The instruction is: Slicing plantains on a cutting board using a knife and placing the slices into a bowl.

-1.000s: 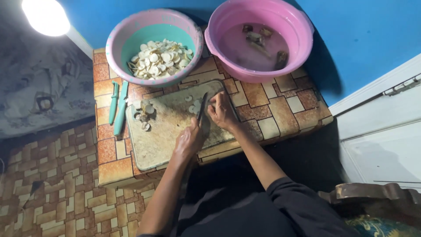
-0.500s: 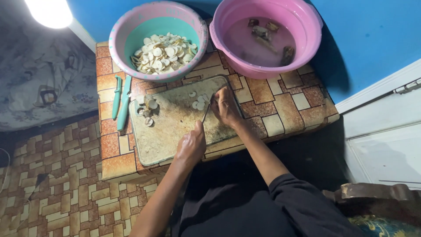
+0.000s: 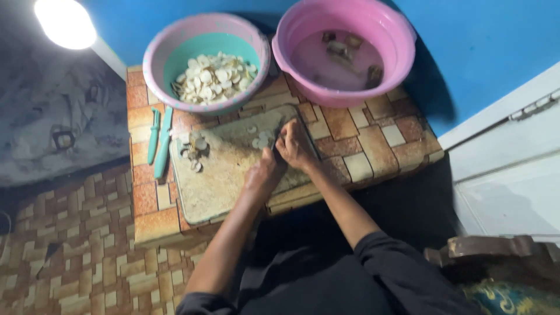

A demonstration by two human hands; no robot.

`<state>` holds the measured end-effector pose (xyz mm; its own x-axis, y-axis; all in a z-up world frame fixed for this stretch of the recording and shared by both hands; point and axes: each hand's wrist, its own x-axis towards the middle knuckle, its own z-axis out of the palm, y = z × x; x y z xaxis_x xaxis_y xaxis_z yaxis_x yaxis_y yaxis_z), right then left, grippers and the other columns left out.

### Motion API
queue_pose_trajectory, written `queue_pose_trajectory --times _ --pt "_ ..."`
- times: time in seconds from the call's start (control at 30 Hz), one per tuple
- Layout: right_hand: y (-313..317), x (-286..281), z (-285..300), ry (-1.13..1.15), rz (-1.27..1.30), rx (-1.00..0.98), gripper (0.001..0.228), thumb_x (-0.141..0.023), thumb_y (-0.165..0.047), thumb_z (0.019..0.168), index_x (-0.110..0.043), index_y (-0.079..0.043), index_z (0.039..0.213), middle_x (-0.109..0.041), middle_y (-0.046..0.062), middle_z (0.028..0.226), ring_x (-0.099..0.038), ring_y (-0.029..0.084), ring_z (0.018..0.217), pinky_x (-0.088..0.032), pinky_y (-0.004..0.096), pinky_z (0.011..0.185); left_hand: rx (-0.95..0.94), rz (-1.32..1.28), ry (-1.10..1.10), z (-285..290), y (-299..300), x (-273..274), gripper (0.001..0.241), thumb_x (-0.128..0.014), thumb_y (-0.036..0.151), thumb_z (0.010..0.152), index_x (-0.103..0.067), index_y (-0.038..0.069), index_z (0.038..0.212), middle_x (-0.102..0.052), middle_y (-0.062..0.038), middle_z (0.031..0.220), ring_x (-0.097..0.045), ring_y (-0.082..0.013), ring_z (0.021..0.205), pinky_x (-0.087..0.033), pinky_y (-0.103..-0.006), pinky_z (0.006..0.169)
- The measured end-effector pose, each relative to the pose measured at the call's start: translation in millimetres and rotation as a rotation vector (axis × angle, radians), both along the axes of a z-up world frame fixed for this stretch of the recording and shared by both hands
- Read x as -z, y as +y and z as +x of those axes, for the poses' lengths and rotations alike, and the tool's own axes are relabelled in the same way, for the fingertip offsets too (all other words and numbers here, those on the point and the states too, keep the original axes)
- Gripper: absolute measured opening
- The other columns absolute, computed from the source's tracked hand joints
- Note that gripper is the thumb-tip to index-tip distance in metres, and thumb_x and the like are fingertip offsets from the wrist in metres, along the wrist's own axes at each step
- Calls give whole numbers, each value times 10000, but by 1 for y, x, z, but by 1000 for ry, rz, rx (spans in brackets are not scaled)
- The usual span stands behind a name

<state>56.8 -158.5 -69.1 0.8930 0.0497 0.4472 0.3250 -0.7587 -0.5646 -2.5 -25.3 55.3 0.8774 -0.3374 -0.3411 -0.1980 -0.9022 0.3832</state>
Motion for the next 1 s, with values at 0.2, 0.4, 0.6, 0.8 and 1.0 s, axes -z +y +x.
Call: queue_pose_trajectory --times 0.2,0.4,0.6,0.8,1.0 --pt "-9 -2 -1 74 65 -8 210 -524 -183 777 -425 -79 930 -457 91 872 -509 330 888 -432 385 763 -112 -110 230 -17 24 -63 307 -539 226 789 -363 121 1018 -622 -246 1007 -585 -440 1019 -450 -551 881" --pt "-3 -14 -5 59 -6 84 192 -519 -184 789 -414 -102 928 -446 78 819 -513 325 840 -448 395 663 3 -89 101 -16 30 20 338 -567 76 782 -301 93 989 -624 -280 815 -641 -460 815 -505 -535 699" --pt "-1 -22 -8 79 34 50 232 -491 -247 793 -409 -94 948 -432 88 843 -493 341 851 -440 412 696 -1 -61 60 -32 34 23 246 -448 23 805 -310 102 992 -621 -255 767 -647 -452 787 -517 -533 650" --pt "2 -31 -9 81 49 51 181 -498 -147 805 -428 -47 938 -465 148 834 -501 397 868 -431 456 715 34 36 -1 -6 17 48 304 -551 73 809 -301 121 975 -620 -253 774 -645 -449 793 -530 -535 651" --pt "-1 -15 -3 69 29 63 170 -490 -149 814 -425 -49 935 -459 147 832 -492 400 879 -414 459 722 35 -38 -37 -2 6 23 341 -607 210 826 -325 76 963 -615 -272 791 -629 -481 819 -521 -551 676"
